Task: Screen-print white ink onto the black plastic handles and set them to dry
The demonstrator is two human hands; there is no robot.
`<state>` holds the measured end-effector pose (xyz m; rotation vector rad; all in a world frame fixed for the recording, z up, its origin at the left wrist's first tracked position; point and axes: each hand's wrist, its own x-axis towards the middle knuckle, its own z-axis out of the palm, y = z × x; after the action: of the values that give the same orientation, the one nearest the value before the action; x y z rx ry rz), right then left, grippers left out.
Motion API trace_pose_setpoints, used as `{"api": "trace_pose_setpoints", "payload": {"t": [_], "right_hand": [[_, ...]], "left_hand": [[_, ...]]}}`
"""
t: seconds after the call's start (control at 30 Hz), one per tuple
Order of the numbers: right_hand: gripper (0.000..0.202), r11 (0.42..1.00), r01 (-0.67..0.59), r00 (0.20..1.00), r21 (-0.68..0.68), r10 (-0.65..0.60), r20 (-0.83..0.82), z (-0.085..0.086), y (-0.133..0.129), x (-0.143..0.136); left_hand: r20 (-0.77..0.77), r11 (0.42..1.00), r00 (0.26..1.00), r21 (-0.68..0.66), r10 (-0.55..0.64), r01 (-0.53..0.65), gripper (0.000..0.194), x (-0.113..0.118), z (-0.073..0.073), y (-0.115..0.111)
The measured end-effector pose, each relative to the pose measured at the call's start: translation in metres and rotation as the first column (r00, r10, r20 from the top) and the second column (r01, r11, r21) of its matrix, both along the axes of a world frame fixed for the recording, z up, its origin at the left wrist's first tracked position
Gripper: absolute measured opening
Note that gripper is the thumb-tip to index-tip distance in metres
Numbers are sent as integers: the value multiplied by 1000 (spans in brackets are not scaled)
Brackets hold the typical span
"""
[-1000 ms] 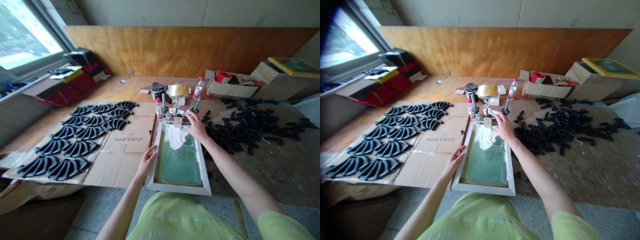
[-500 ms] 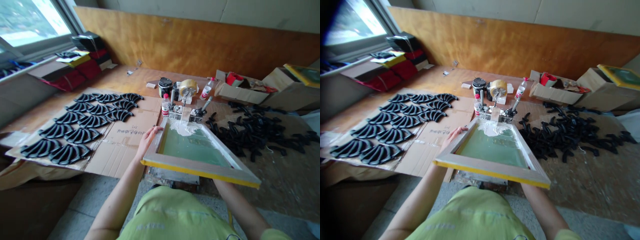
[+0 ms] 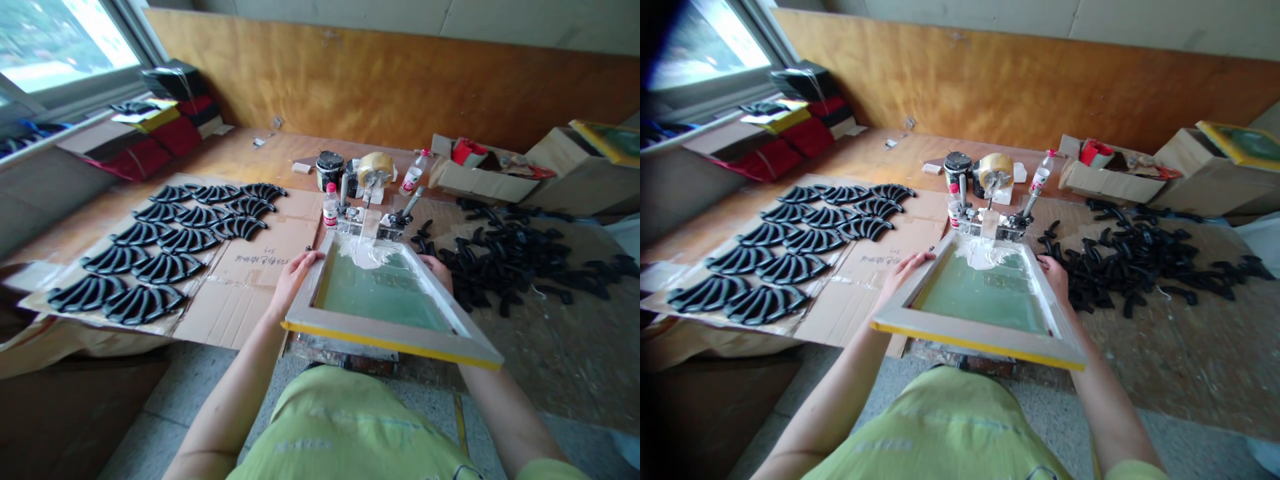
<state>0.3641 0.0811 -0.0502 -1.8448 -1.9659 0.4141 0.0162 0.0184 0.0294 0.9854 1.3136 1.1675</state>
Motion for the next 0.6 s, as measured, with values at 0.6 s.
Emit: {"api": "trace_pose_setpoints", "payload": {"t": [0.6], "right_hand": [[15, 969, -247, 892, 15, 222, 394, 28, 42, -92]], "left_hand": [[-277, 995, 961, -97, 7, -35, 59, 4, -135, -32]]}}
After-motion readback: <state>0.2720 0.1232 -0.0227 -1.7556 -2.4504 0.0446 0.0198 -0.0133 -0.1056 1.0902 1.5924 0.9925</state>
